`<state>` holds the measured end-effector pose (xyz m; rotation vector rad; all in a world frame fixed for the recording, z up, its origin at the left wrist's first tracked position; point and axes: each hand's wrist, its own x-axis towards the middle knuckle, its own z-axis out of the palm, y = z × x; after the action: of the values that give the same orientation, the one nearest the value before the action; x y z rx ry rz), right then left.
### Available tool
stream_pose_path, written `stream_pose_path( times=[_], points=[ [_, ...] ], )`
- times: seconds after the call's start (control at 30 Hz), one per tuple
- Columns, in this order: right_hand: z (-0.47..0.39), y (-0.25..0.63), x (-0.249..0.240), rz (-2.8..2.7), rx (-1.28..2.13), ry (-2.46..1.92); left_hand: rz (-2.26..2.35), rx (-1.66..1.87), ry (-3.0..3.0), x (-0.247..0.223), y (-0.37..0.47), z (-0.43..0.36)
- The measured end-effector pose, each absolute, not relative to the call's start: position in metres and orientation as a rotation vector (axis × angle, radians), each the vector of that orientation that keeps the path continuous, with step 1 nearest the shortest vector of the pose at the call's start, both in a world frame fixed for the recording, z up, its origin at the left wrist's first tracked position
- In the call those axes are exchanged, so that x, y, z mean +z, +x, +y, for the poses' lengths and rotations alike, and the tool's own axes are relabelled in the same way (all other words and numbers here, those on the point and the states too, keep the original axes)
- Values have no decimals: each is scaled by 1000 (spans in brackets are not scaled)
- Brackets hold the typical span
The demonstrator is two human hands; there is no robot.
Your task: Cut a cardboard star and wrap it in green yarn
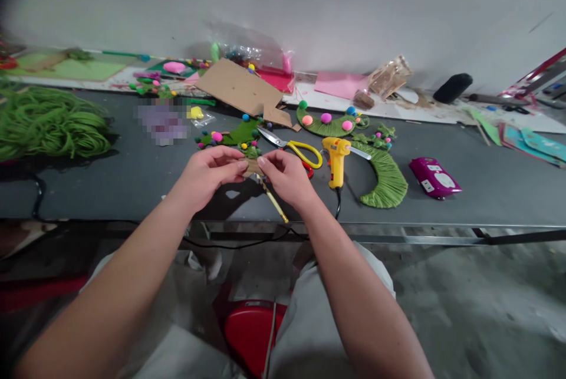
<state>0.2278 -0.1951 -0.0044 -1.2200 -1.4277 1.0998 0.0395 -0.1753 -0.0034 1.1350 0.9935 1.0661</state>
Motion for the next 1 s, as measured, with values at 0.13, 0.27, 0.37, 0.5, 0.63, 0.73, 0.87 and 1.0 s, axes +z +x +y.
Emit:
stream_pose_path(
  times=[0.13, 0.27, 0.37, 0.5, 0.63, 0.73, 0.87, 1.0],
  points=[
    [-194, 226, -7, -1355, 1091, -1210, 996, 1050, 1115, -6, 42, -175],
    [-193, 230, -8, -1317, 1116, -1213, 1058, 1087, 1200, -9, 42, -172],
    [-193, 238, -10, -1332, 1056, -1278, 1088, 1108, 1165, -7, 40, -171],
    [-195, 247, -11, -1366, 871, -1390, 1021, 1085, 1154, -3, 40, -172],
    [-205, 250, -3, -1451, 561, -1521, 1057, 1134, 1084, -4, 43, -168],
    [-215, 255, 4, -1475, 623, -1624, 1124, 1135, 1096, -5, 43, -165],
    [-227, 270, 9, -1480, 890, -1731, 1114, 1137, 1136, -8, 40, -165],
    [-238, 289, 11, -1469, 822, -1712, 1062, 1166, 1119, -13, 37, -165]
  ],
)
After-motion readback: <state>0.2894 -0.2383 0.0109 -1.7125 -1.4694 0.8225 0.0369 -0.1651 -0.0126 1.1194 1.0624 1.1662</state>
